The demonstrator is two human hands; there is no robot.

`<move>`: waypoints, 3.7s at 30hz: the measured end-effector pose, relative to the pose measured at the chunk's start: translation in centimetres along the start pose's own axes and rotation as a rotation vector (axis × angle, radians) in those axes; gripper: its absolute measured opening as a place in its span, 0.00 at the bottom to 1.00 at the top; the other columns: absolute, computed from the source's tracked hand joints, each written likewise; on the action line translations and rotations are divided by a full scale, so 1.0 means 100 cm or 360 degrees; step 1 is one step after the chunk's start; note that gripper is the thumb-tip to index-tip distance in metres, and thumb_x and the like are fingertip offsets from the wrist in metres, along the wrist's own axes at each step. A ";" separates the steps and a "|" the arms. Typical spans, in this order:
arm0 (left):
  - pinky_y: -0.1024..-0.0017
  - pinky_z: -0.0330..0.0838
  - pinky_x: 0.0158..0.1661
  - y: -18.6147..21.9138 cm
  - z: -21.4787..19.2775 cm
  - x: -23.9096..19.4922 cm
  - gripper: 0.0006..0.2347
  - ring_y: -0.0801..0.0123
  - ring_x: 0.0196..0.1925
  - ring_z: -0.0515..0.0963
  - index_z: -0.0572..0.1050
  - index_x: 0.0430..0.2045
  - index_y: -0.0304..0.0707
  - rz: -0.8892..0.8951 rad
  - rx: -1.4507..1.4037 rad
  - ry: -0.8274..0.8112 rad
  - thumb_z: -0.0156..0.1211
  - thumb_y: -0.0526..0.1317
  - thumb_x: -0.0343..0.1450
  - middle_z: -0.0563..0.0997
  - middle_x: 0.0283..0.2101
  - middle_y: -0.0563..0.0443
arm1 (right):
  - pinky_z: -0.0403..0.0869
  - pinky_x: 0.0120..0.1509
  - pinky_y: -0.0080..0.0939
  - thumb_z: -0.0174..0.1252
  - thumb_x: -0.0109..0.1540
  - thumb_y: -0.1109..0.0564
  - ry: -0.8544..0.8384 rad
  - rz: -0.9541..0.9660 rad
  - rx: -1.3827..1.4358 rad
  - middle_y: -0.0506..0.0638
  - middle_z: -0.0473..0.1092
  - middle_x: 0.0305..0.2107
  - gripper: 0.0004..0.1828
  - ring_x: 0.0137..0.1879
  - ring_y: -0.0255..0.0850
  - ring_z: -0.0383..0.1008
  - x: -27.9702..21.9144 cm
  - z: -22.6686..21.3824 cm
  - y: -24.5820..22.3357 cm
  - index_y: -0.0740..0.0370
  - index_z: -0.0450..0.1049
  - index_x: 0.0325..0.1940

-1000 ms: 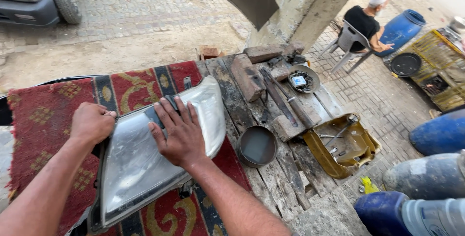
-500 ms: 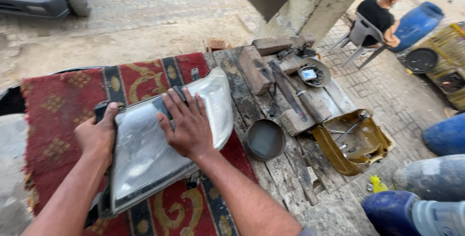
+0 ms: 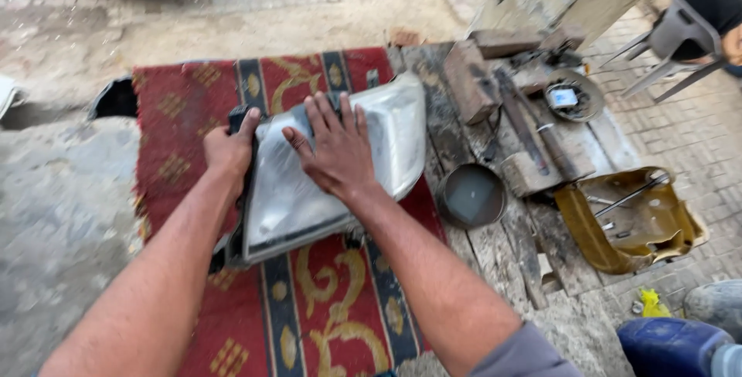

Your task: The person scrubs a car headlight lens with a black abrasive pad, moving in circular and back-and-forth motions across the surface. The headlight rests on a patterned rug on a wooden workbench outdoors.

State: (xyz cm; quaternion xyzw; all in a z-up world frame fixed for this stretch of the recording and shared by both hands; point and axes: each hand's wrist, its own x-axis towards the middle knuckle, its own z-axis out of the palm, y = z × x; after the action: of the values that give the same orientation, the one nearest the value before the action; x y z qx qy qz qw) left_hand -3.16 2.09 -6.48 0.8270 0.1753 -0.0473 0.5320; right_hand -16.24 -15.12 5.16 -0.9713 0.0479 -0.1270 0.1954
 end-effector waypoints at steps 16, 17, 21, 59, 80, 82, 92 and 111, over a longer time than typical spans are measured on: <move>0.58 0.79 0.42 0.007 -0.004 -0.017 0.18 0.51 0.49 0.83 0.80 0.43 0.48 -0.0147 0.0166 0.0018 0.67 0.59 0.72 0.83 0.40 0.46 | 0.43 0.84 0.60 0.38 0.71 0.32 -0.0252 -0.0321 -0.0221 0.49 0.50 0.77 0.37 0.83 0.55 0.41 -0.053 -0.038 0.016 0.47 0.50 0.81; 0.56 0.78 0.43 0.013 -0.008 -0.023 0.19 0.50 0.50 0.82 0.79 0.43 0.46 -0.0150 0.0169 0.0002 0.68 0.60 0.72 0.83 0.41 0.45 | 0.41 0.84 0.59 0.32 0.72 0.31 -0.0277 -0.0341 -0.0273 0.46 0.50 0.77 0.36 0.83 0.53 0.39 -0.057 -0.041 0.014 0.45 0.51 0.81; 0.53 0.78 0.46 0.006 -0.007 -0.018 0.23 0.45 0.52 0.82 0.79 0.45 0.41 -0.0122 0.0234 0.0040 0.68 0.61 0.71 0.83 0.44 0.39 | 0.43 0.83 0.61 0.29 0.73 0.33 -0.0022 -0.0175 -0.0314 0.50 0.60 0.72 0.35 0.80 0.57 0.47 -0.022 -0.032 0.042 0.52 0.60 0.77; 0.52 0.69 0.63 0.033 -0.024 -0.025 0.27 0.50 0.65 0.75 0.73 0.58 0.49 -0.0165 0.0646 -0.0320 0.61 0.65 0.71 0.79 0.58 0.39 | 0.48 0.79 0.60 0.41 0.70 0.33 0.0098 -0.0397 -0.0255 0.54 0.56 0.70 0.35 0.77 0.59 0.49 -0.043 -0.006 0.009 0.55 0.59 0.74; 0.49 0.73 0.59 0.048 -0.037 -0.038 0.25 0.45 0.61 0.77 0.75 0.58 0.43 -0.0164 0.0566 -0.0295 0.60 0.60 0.74 0.79 0.56 0.37 | 0.31 0.83 0.54 0.18 0.66 0.22 -0.0191 -0.0301 -0.0208 0.52 0.31 0.79 0.50 0.83 0.53 0.26 -0.116 -0.009 0.027 0.54 0.35 0.83; 0.47 0.73 0.59 0.063 -0.036 -0.043 0.25 0.43 0.63 0.76 0.74 0.57 0.41 -0.0171 0.0554 -0.0321 0.60 0.60 0.74 0.78 0.57 0.35 | 0.32 0.84 0.52 0.23 0.67 0.21 -0.0169 -0.0582 -0.0401 0.49 0.34 0.80 0.49 0.84 0.50 0.27 -0.121 -0.013 0.037 0.52 0.39 0.83; 0.50 0.71 0.61 0.055 -0.036 -0.036 0.28 0.42 0.63 0.75 0.74 0.57 0.38 -0.0097 0.0683 -0.0352 0.58 0.62 0.74 0.78 0.58 0.32 | 0.33 0.83 0.55 0.22 0.65 0.22 -0.0397 -0.0070 0.0015 0.55 0.27 0.79 0.49 0.83 0.53 0.27 -0.071 -0.042 0.038 0.52 0.33 0.82; 0.53 0.68 0.64 0.026 -0.031 -0.016 0.30 0.43 0.65 0.74 0.73 0.60 0.41 -0.0030 0.0755 -0.0352 0.54 0.65 0.74 0.78 0.59 0.33 | 0.50 0.79 0.64 0.44 0.69 0.33 -0.0029 -0.0320 0.0025 0.64 0.62 0.67 0.37 0.76 0.60 0.56 0.001 -0.011 -0.023 0.61 0.65 0.71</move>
State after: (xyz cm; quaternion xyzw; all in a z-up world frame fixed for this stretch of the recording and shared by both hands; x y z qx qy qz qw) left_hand -4.08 3.53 -2.52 0.9168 0.1079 -0.1822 0.3387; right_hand -16.35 -13.44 7.00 -0.9707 -0.0525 -0.1376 0.1897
